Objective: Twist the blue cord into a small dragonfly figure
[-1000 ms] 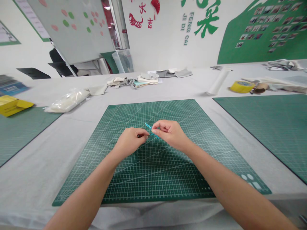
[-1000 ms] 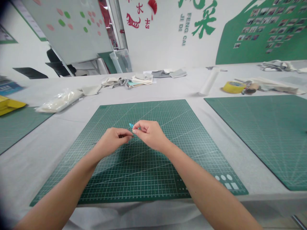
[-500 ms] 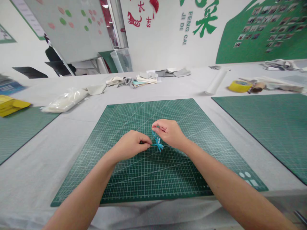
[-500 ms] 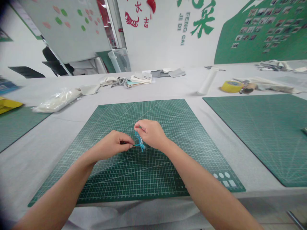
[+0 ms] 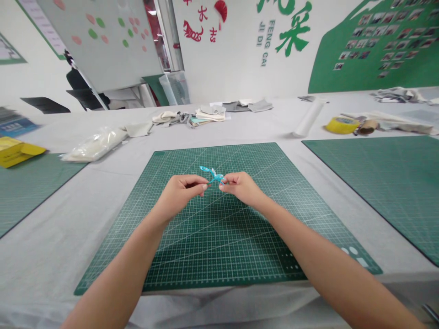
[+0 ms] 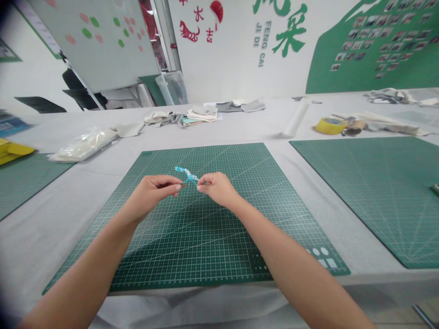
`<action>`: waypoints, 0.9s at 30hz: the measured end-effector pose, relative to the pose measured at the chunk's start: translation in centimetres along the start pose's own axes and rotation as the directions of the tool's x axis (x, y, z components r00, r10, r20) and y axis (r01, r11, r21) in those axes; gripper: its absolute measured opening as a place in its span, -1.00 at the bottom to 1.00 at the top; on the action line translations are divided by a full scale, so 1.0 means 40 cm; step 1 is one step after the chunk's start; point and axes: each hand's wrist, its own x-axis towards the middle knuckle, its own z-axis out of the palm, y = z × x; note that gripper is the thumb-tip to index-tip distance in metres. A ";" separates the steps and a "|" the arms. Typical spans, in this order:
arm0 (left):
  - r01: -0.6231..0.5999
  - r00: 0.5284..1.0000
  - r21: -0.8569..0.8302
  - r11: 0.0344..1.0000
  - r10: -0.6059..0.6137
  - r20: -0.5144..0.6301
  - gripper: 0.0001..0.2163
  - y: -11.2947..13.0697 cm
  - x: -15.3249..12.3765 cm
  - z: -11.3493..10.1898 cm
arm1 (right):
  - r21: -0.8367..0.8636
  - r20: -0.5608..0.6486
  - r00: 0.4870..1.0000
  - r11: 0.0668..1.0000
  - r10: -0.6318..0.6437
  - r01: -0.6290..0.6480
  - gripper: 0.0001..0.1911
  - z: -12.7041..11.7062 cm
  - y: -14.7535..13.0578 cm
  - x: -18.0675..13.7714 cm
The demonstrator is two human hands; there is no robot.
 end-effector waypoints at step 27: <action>0.019 0.992 0.268 0.963 0.015 -0.124 -0.82 -0.040 0.011 0.009 | 0.194 0.047 0.983 0.967 -0.180 0.168 -0.85 -0.004 -0.080 -0.053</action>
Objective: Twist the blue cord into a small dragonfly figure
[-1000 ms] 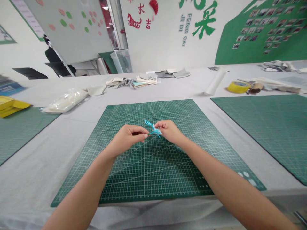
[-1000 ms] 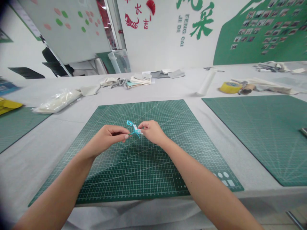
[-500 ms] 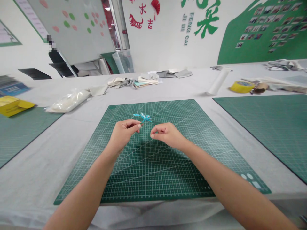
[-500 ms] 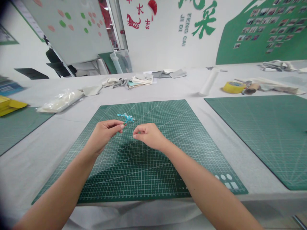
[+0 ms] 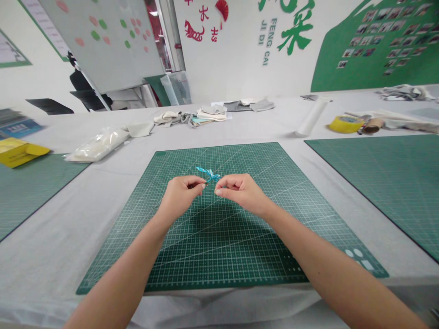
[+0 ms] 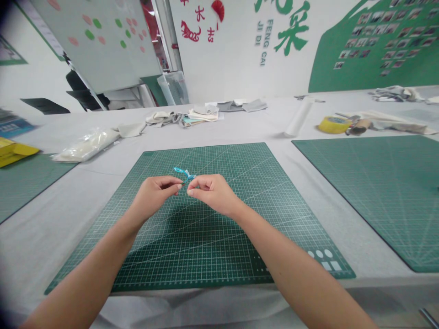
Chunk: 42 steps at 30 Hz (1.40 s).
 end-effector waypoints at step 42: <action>0.012 0.993 -0.322 0.947 0.025 0.112 -0.88 0.037 -0.010 -0.027 | 0.089 -0.027 0.976 0.973 0.218 -0.215 -0.85 -0.007 0.074 0.035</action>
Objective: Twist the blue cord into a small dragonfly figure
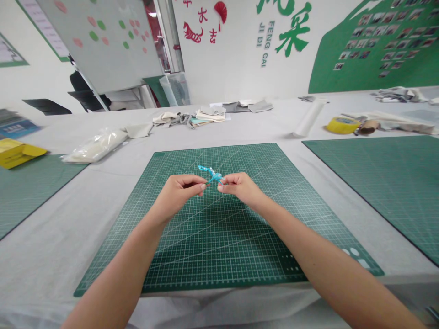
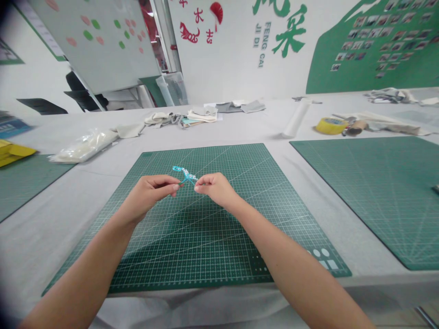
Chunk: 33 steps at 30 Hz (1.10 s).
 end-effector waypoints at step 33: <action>-0.109 0.982 0.436 0.893 0.029 0.185 -0.79 -0.028 -0.007 0.039 | -0.523 -0.035 0.866 0.747 -0.500 0.410 -0.85 0.010 -0.060 -0.054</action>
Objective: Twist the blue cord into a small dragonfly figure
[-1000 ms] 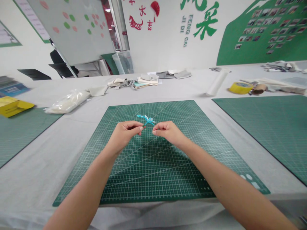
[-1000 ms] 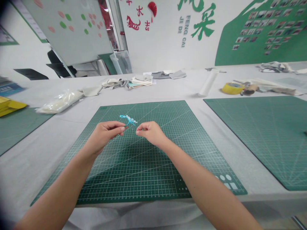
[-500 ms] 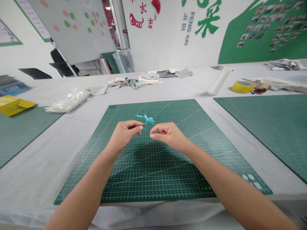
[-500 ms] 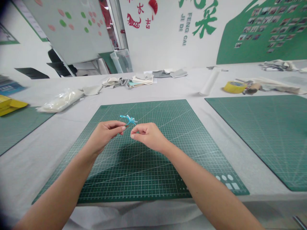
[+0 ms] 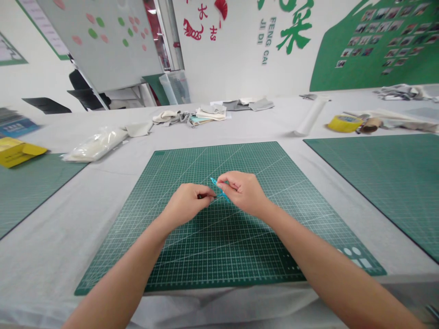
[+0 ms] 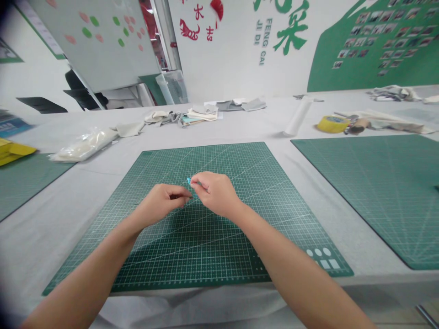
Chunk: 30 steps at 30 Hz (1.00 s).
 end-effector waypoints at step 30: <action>0.032 0.940 -0.528 0.849 -0.206 -0.274 -0.90 0.005 0.004 -0.047 | 0.213 0.191 0.928 0.910 0.319 -0.356 -0.89 0.016 0.048 0.012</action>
